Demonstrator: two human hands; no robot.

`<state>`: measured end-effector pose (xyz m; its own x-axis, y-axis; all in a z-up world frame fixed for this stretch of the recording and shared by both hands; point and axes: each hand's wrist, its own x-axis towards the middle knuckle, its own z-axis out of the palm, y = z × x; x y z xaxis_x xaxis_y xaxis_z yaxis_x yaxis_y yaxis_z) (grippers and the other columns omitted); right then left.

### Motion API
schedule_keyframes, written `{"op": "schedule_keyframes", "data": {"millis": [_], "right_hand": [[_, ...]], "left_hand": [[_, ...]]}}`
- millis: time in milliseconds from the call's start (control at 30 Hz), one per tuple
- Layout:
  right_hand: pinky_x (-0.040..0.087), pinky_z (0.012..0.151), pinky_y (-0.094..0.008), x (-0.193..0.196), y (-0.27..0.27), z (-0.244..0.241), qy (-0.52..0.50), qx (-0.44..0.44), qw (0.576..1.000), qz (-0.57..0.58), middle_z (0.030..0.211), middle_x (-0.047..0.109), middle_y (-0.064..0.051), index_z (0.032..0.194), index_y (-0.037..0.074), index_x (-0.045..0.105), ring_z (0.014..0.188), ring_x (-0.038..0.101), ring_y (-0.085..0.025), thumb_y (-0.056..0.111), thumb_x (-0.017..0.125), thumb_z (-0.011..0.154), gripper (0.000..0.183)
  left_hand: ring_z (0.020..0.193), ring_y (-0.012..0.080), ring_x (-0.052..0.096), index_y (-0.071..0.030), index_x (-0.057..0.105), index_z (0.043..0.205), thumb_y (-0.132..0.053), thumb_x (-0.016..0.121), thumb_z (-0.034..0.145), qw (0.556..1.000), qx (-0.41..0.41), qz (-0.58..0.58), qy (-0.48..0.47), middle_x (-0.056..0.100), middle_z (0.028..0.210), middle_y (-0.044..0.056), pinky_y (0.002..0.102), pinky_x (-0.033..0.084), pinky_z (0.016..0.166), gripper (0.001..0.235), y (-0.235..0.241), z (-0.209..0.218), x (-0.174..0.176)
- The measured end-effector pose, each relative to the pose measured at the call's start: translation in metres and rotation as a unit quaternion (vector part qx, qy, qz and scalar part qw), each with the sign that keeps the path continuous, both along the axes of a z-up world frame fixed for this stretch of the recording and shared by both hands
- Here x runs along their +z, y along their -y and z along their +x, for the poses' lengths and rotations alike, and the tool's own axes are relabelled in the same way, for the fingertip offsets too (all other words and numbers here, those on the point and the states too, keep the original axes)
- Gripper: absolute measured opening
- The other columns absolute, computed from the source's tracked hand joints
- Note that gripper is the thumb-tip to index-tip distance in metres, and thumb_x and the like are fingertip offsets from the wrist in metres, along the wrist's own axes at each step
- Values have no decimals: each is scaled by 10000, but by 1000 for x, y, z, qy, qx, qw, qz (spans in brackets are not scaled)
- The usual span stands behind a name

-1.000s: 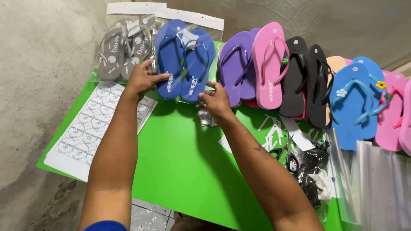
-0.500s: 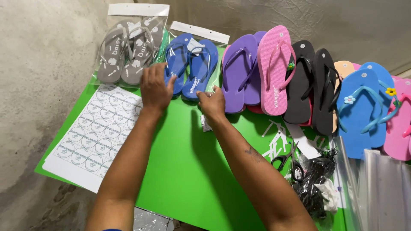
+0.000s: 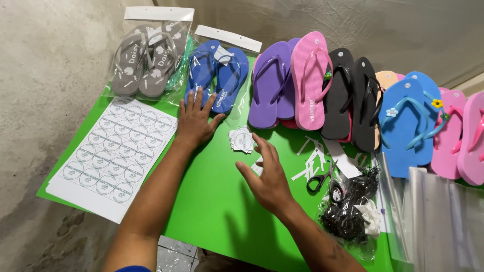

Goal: A person is packaging flip-flops into plastic bags and applying labels to various pairs on a work table.

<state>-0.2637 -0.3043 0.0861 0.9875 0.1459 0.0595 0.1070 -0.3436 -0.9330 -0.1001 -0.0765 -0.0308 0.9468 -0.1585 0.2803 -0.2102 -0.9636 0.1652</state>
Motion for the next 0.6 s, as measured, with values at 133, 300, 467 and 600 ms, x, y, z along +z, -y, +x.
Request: {"op": "schedule_keyframes", "data": {"millis": [133, 300, 467, 600], "right_hand": [[566, 963, -385, -15, 33, -44, 48, -14, 997, -66, 1489, 506, -152, 1487, 126, 454, 1291, 574, -252, 312, 654, 934, 616], [670, 641, -219, -61, 58, -59, 142, -95, 979, -108, 1403, 551, -160, 1380, 123, 537, 1121, 659, -229, 232, 642, 940, 465], [649, 850, -308, -74, 65, -55, 188, -99, 972, -102, 1345, 578, -177, 1360, 67, 555, 1045, 689, -221, 193, 643, 955, 434], [650, 836, -300, -78, 66, -54, 189, -87, 973, -103, 1317, 585, -168, 1354, 73, 561, 1005, 689, -212, 188, 640, 956, 421]], "left_hand": [[1556, 422, 56, -138, 285, 1601, -762, 204, 960, 996, 26, -50, -62, 98, 1687, 237, 607, 42, 1223, 898, 9, 10, 9], [1574, 395, -6, -257, 150, 1658, -732, 253, 1006, 998, 22, -52, 7, 32, 1712, 185, 608, 33, 1241, 813, 41, 35, 16], [1565, 411, -84, -313, 66, 1653, -783, 186, 943, 993, 51, -26, -103, -54, 1714, 157, 669, -28, 1209, 860, 68, 39, 26], [1566, 398, -112, -296, 35, 1655, -799, 143, 919, 990, 65, -28, -123, -94, 1715, 135, 649, -72, 1210, 898, 71, 38, 26]]}}
